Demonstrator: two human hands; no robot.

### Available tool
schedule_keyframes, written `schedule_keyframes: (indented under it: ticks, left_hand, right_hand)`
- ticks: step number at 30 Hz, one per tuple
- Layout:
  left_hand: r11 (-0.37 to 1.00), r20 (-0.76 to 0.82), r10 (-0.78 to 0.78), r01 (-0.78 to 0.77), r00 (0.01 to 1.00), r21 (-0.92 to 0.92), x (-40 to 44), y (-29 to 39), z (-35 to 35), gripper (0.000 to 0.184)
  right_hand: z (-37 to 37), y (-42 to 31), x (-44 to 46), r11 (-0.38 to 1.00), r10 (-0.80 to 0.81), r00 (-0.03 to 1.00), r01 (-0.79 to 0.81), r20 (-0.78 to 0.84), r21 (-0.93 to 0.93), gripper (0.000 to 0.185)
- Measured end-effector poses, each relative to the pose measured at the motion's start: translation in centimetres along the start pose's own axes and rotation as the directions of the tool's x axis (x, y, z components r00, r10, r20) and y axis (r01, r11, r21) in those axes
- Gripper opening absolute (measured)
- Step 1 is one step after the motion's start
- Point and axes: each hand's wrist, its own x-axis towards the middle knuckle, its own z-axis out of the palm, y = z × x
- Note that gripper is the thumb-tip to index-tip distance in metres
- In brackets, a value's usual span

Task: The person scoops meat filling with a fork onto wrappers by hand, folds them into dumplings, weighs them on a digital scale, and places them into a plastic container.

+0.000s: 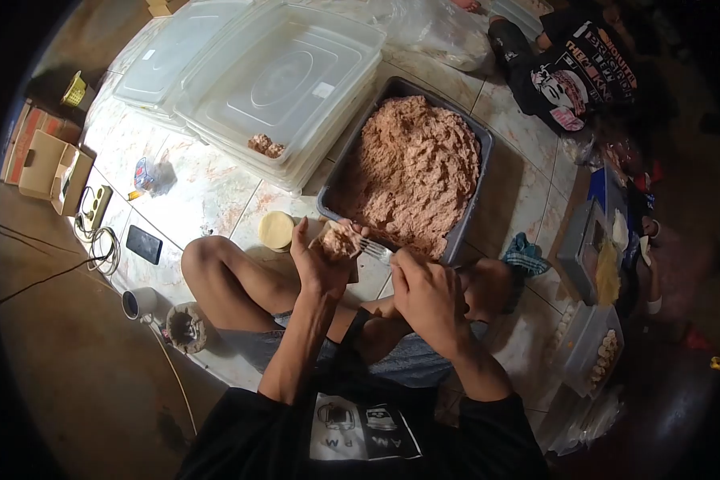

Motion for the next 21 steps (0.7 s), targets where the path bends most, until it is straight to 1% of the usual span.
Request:
schedule_keyframes:
  ticks: [2,3,4,5,6,7,8,9,10,11,13,14,15,18,19,21]
  left_hand:
    - [0.997,-0.068,-0.061,0.064,0.996,0.049,-1.0,-0.2,2.5,0.070]
    - [0.991,-0.097,-0.103,0.111,0.990,0.076,-1.6,-0.4,3.4,0.071]
    - [0.982,-0.128,-0.145,0.159,0.981,0.102,-2.0,-0.5,3.8,0.072]
    - [0.986,0.006,-0.147,0.146,0.989,0.077,-0.9,-0.4,0.8,0.075]
    - [0.991,-0.024,-0.094,0.096,0.995,0.098,-1.0,-0.3,0.3,0.075]
    - [0.992,-0.046,-0.027,0.033,0.999,0.118,-0.7,-0.1,0.0,0.075]
    - [0.989,-0.076,0.028,-0.017,0.997,0.145,-0.7,0.0,-0.4,0.075]
    - [0.991,-0.079,-0.044,0.053,0.996,0.121,-0.8,0.1,0.6,0.075]
    - [0.950,0.023,-0.159,0.146,0.987,0.277,-1.2,0.1,0.5,0.076]
    - [0.957,-0.015,-0.174,0.173,0.985,0.232,-1.2,-0.2,0.6,0.076]
    - [0.965,-0.047,-0.171,0.177,0.984,0.192,-1.2,-0.4,0.0,0.075]
    - [0.973,-0.035,-0.134,0.138,0.990,0.187,-1.0,0.0,-0.4,0.074]
    - [0.964,-0.087,-0.087,0.106,0.992,0.244,-1.3,0.7,-0.2,0.074]
    - [0.917,-0.127,-0.203,0.233,0.971,0.322,-1.9,1.2,1.2,0.075]
    - [0.924,-0.034,-0.218,0.217,0.975,0.313,-2.0,0.8,1.8,0.074]
    - [0.862,0.002,-0.235,0.207,0.972,0.463,-2.0,0.4,2.0,0.074]
  right_hand:
    - [-0.2,-0.7,-0.1,0.997,-0.004,0.995,0.011,-0.095,0.078,0.007]
    - [1.2,0.3,0.0,0.995,-0.072,0.995,0.076,-0.067,0.066,0.007]
    - [2.2,1.2,0.0,0.996,-0.061,0.997,0.064,-0.046,0.063,0.008]
    - [3.0,2.1,0.1,0.997,-0.048,0.999,0.050,-0.025,0.062,0.008]
    - [3.0,2.3,0.4,0.997,-0.044,0.999,0.044,0.000,0.058,0.008]
    - [2.5,2.0,-0.1,0.984,-0.102,0.993,0.092,-0.061,-0.154,0.011]
    - [2.1,1.8,0.2,0.992,-0.118,0.991,0.114,-0.061,-0.061,0.010]
    - [1.3,0.9,0.2,0.993,-0.112,0.992,0.114,-0.059,0.035,0.009]
    - [0.7,0.5,0.2,0.985,-0.116,0.991,0.123,-0.059,0.122,0.009]
    - [2.7,1.7,0.3,0.988,-0.111,0.994,0.111,-0.014,0.108,0.009]
    - [1.3,2.0,0.2,0.996,-0.089,0.995,0.088,0.039,0.024,0.011]
    - [0.2,2.1,0.6,0.996,-0.089,0.993,0.091,0.073,-0.020,0.012]
    - [-1.1,1.2,0.8,0.999,-0.035,0.999,0.035,0.015,0.019,0.014]
    - [-3.1,0.4,1.3,0.975,0.012,0.998,0.000,-0.055,0.222,0.014]
    - [-3.4,0.9,1.5,0.955,0.098,0.995,-0.090,-0.012,0.282,0.020]
    - [-2.8,1.3,2.0,0.950,0.138,0.984,-0.099,-0.113,0.297,0.027]
